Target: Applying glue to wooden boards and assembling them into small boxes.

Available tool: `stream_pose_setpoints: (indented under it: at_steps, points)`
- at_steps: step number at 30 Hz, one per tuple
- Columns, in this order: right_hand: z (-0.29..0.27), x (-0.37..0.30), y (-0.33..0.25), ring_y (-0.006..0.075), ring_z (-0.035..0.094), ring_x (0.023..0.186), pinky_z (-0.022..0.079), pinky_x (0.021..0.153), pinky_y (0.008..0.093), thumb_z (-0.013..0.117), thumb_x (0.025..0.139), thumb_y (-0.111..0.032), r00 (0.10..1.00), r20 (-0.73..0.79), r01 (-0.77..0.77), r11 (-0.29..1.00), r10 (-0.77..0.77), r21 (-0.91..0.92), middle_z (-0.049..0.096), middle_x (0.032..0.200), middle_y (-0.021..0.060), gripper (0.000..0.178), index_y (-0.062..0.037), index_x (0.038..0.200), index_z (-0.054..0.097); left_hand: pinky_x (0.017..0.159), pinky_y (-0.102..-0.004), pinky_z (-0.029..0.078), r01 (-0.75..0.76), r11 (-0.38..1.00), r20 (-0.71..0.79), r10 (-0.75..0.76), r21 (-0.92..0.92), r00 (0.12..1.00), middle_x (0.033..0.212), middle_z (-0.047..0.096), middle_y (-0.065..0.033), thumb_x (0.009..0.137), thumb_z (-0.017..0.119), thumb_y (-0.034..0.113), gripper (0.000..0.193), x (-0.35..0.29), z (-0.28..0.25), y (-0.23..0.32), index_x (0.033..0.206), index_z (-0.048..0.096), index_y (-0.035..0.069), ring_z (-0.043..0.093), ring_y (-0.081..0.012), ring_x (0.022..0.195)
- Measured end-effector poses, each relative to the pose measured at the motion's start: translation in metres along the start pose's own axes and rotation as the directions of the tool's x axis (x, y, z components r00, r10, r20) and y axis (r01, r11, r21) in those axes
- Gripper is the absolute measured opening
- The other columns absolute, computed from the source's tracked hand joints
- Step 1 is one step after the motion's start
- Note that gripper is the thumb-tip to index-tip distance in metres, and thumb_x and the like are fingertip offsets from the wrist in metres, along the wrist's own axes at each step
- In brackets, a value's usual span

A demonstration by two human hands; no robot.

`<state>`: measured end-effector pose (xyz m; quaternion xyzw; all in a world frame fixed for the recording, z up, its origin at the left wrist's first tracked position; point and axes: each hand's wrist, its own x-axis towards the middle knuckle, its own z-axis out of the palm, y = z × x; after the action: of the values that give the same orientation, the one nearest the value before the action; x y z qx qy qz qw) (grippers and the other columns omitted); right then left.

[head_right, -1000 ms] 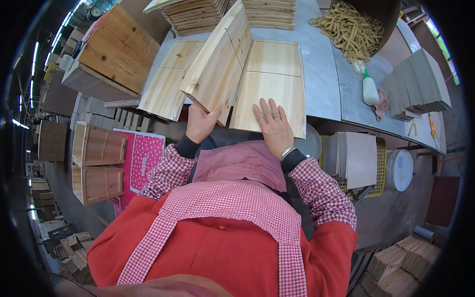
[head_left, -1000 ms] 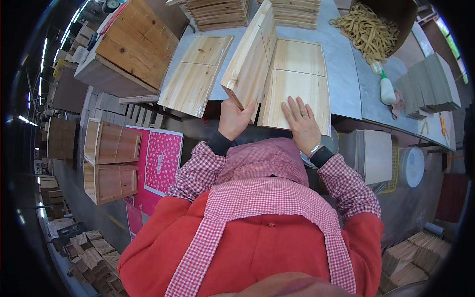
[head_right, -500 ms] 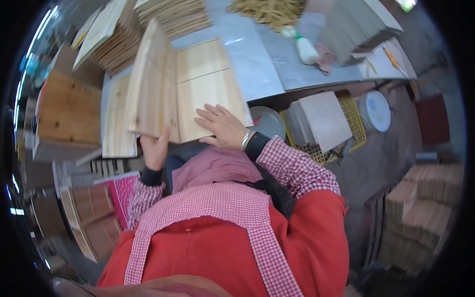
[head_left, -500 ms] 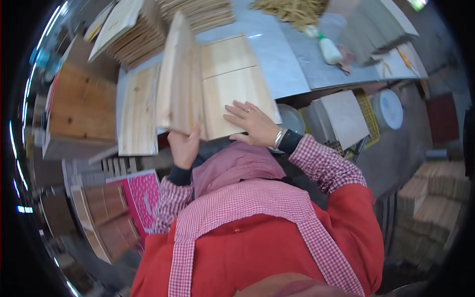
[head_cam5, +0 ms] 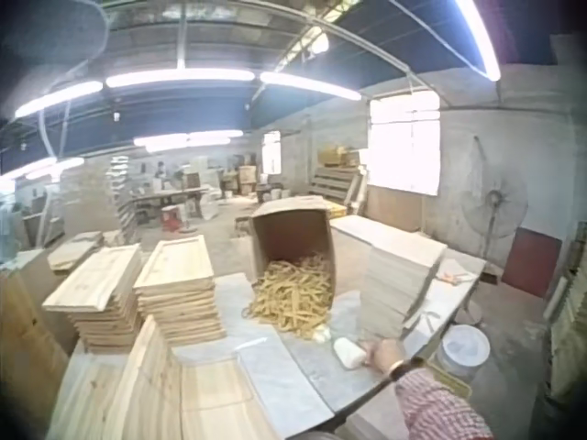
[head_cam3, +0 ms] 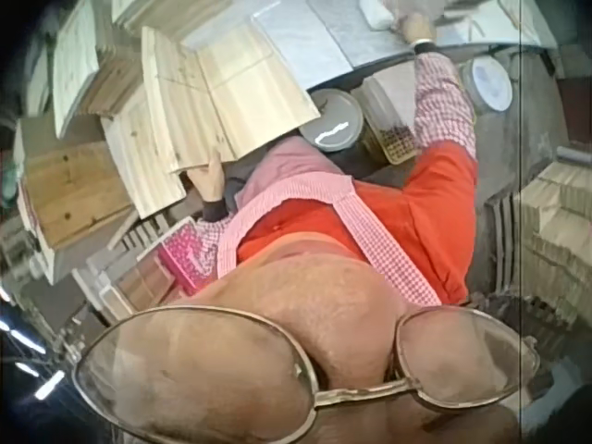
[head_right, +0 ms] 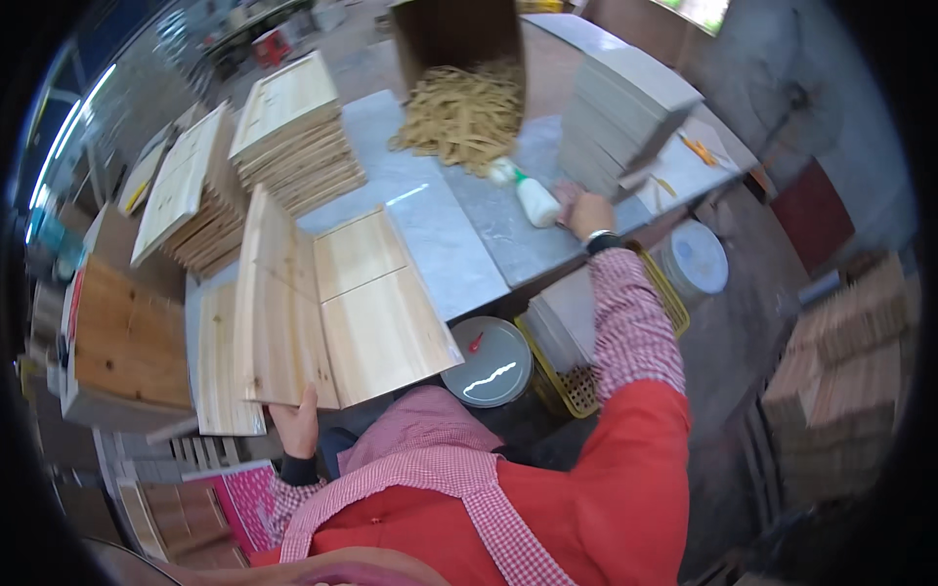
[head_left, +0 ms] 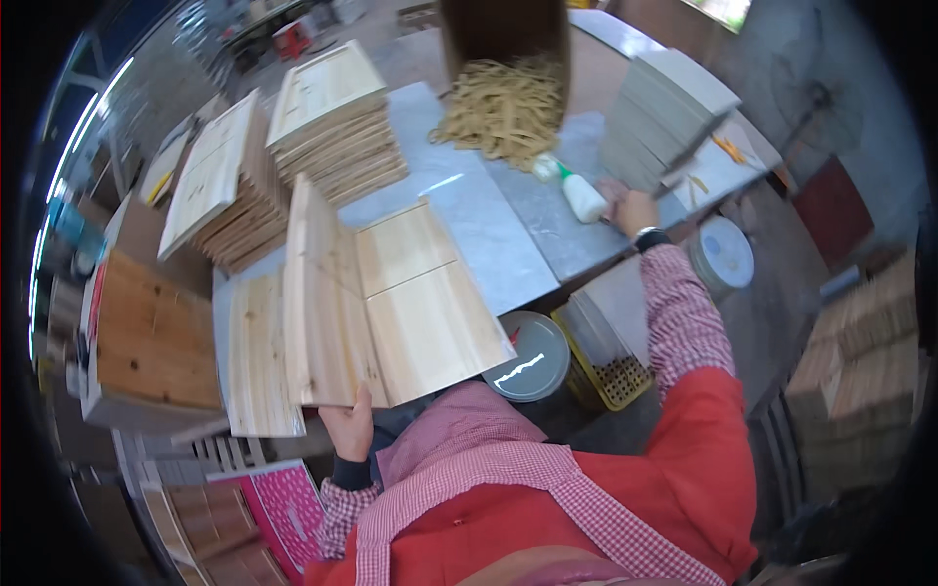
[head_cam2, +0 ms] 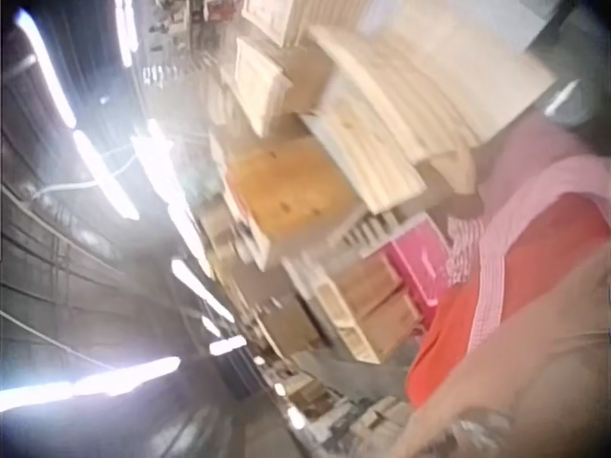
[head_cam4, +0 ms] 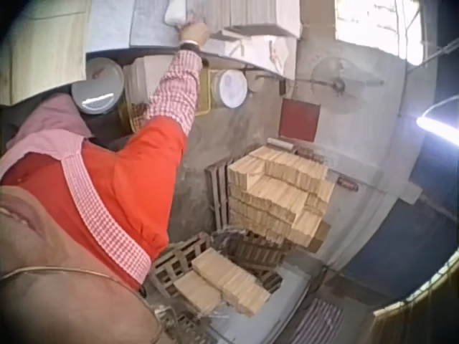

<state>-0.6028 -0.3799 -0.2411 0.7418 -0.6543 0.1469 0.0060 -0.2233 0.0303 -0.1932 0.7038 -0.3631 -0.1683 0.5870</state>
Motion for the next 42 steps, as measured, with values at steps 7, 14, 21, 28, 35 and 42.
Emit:
stream_pose_setpoints:
  at_steps: [7, 14, 21, 28, 35, 42]
  points:
    - [-0.181, 0.063, 0.028, 0.0305, 0.059, 0.092, 0.049, 0.076, 0.0429, 0.057, 0.084, -0.029, 0.661, -0.658, -0.018, 0.87, -0.36, -0.493, 0.059, 0.102, 0.0126, 0.029, -0.0065, 0.103, 0.056, 0.078, -0.0317, 0.05, -0.01, 0.989, 0.022, 0.006, 0.151, 1.0, 0.094, 0.067, -0.017, 0.077, 0.063, 0.006, 0.031, 0.003, 0.007, -0.003, 0.105, 0.059, -0.008, 0.065, -0.0213, 0.088]
    - [-0.191, 0.106, 0.064, 0.0327, 0.06, 0.097, 0.051, 0.077, 0.0439, 0.054, 0.087, -0.025, 0.966, -0.204, 0.021, 0.834, -0.16, -0.551, 0.061, 0.099, 0.0149, 0.022, -0.0041, 0.094, 0.057, 0.069, -0.0349, 0.052, 0.035, 0.993, 0.055, -0.041, 0.115, 0.998, 0.084, 0.066, -0.025, 0.077, 0.061, 0.013, 0.031, 0.003, 0.002, -0.004, 0.099, 0.059, -0.009, 0.068, -0.0317, 0.081]
    - [-0.208, 0.113, 0.07, 0.0314, 0.062, 0.095, 0.052, 0.075, 0.0426, 0.048, 0.089, -0.019, 0.955, -0.25, -0.014, 0.815, -0.16, -0.579, 0.063, 0.095, 0.0148, 0.017, -0.0062, 0.097, 0.056, 0.071, -0.0369, 0.052, 0.042, 0.994, 0.08, -0.05, 0.106, 0.996, 0.083, 0.064, -0.0251, 0.077, 0.061, 0.015, 0.033, 0.0, -0.005, 0.0, 0.099, 0.058, -0.009, 0.066, -0.0354, 0.082]
    - [-0.282, 0.194, 0.084, 0.0251, 0.056, 0.107, 0.047, 0.09, 0.0345, 0.049, 0.091, -0.032, 0.863, -0.3, -0.055, 0.516, -0.405, -0.855, 0.052, 0.125, 0.016, 0.049, 0.004, 0.124, 0.048, 0.073, -0.0402, 0.052, -0.2, 0.969, -0.05, 0.209, 0.146, 0.977, 0.088, 0.064, -0.0262, 0.078, 0.061, 0.018, 0.035, 0.018, 0.004, -0.008, 0.104, 0.058, -0.007, 0.063, -0.0413, 0.085]
    - [-0.163, 0.039, -0.203, 0.0348, 0.063, 0.095, 0.051, 0.08, 0.0416, 0.055, 0.088, -0.017, 0.532, -0.151, 0.845, 0.513, -0.833, 0.15, 0.063, 0.106, 0.0192, 0.031, -0.0074, 0.118, 0.055, 0.069, -0.032, 0.052, -0.077, 0.996, 0.077, 0.074, 0.034, 0.994, 0.085, 0.068, -0.0192, 0.079, 0.062, 0.008, 0.027, 0.024, 0.003, -0.009, 0.099, 0.06, -0.01, 0.068, -0.0268, 0.077]
    - [-0.073, -0.005, -0.292, 0.0395, 0.06, 0.074, 0.047, 0.065, 0.0479, 0.057, 0.077, -0.019, 0.496, -0.162, 0.866, 0.474, -0.853, 0.159, 0.06, 0.076, 0.0213, 0.02, -0.0037, 0.09, 0.054, 0.069, -0.028, 0.051, 0.049, 0.995, 0.029, -0.047, -0.081, 0.998, 0.088, 0.067, -0.0128, 0.079, 0.063, 0.004, 0.024, 0.005, 0.001, -0.005, 0.1, 0.061, -0.009, 0.065, -0.0162, 0.079]
